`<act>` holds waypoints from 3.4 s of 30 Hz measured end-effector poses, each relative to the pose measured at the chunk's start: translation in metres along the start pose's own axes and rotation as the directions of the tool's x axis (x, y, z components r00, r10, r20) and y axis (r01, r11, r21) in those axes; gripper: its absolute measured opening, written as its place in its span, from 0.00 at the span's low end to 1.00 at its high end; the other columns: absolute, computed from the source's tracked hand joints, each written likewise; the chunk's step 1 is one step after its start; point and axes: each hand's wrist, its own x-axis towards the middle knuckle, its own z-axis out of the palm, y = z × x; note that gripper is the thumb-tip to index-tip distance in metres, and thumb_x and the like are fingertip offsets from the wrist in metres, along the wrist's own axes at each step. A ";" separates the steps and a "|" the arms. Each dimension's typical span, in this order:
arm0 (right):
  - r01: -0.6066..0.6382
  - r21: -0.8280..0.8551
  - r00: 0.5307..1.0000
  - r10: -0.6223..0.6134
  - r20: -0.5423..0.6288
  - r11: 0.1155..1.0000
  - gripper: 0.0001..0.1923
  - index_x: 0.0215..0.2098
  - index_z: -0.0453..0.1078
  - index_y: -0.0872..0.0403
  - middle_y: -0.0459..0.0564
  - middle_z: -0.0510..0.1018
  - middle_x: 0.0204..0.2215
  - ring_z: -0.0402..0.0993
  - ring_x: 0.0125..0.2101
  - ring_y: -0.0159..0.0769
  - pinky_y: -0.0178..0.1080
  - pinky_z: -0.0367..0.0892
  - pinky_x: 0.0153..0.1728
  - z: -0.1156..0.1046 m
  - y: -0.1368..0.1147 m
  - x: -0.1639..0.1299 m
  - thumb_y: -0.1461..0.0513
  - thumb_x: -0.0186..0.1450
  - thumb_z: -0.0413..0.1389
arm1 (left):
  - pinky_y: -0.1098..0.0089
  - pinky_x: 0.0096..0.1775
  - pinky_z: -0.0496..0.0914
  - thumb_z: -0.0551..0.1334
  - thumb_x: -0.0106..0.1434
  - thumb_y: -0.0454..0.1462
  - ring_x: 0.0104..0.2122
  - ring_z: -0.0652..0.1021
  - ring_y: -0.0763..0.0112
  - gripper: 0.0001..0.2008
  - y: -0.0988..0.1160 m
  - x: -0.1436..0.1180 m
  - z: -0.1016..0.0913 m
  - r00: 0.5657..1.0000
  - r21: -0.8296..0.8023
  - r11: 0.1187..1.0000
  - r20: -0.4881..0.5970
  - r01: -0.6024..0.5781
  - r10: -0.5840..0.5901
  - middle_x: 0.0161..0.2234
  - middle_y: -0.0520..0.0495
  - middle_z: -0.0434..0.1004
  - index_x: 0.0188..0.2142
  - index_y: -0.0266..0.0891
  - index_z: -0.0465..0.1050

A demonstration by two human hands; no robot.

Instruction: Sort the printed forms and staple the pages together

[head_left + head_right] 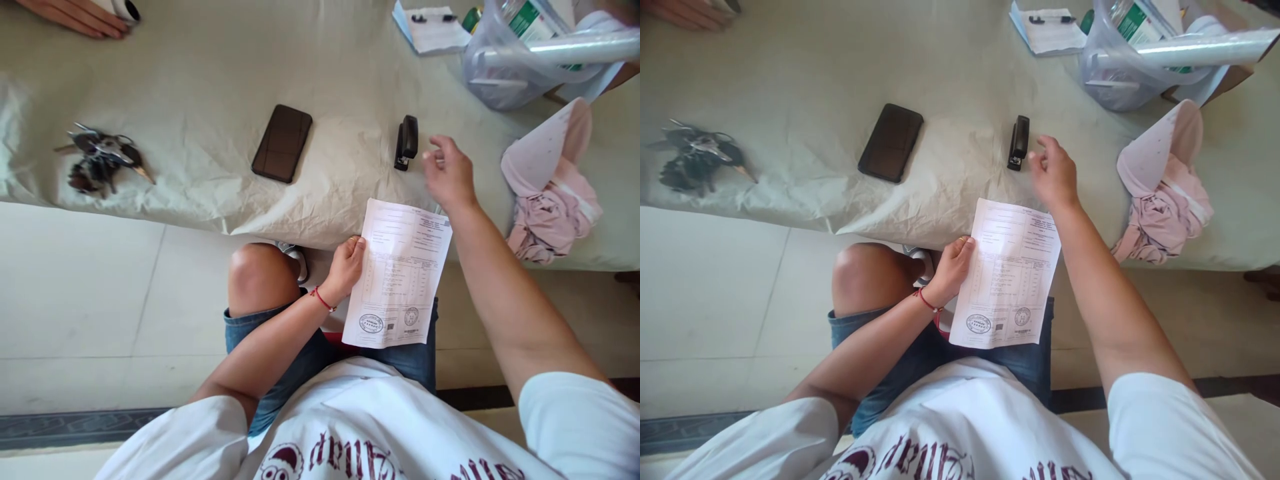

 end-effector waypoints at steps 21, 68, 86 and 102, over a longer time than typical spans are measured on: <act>-0.150 0.006 0.942 0.141 0.303 0.989 0.38 0.76 0.70 0.51 0.49 0.84 0.45 0.86 0.44 0.45 0.56 0.81 0.57 0.017 -0.041 -0.006 0.56 0.71 0.69 | 0.66 0.34 0.63 0.61 0.80 0.56 0.30 0.64 0.71 0.27 0.005 -0.008 0.002 0.996 0.021 0.998 0.070 -0.064 0.062 0.29 0.53 0.64 0.29 0.43 0.64; 0.025 -0.339 0.951 0.082 0.297 0.941 0.25 0.63 0.83 0.53 0.56 0.86 0.39 0.83 0.49 0.55 0.58 0.76 0.60 -0.020 -0.073 -0.032 0.49 0.77 0.58 | 0.67 0.31 0.59 0.63 0.78 0.51 0.28 0.62 0.70 0.26 0.005 -0.007 0.010 0.998 0.036 0.999 0.060 0.002 -0.005 0.27 0.53 0.62 0.26 0.44 0.61; 0.065 -0.361 0.929 0.076 0.361 0.930 0.34 0.79 0.67 0.56 0.64 0.65 0.81 0.50 0.84 0.61 0.75 0.44 0.81 0.057 -0.085 -0.006 0.47 0.85 0.45 | 0.67 0.33 0.58 0.56 0.82 0.43 0.28 0.63 0.71 0.22 0.011 -0.007 0.012 0.995 0.125 0.990 0.067 0.064 -0.073 0.27 0.54 0.61 0.28 0.44 0.59; 0.104 -0.470 0.977 -0.003 0.212 0.876 0.28 0.67 0.75 0.56 0.67 0.77 0.71 0.57 0.81 0.59 0.76 0.43 0.80 0.068 -0.082 -0.022 0.49 0.85 0.42 | 0.68 0.33 0.59 0.56 0.82 0.40 0.27 0.61 0.73 0.22 0.015 -0.008 0.016 0.995 0.084 0.993 0.045 0.088 -0.092 0.26 0.56 0.61 0.27 0.44 0.60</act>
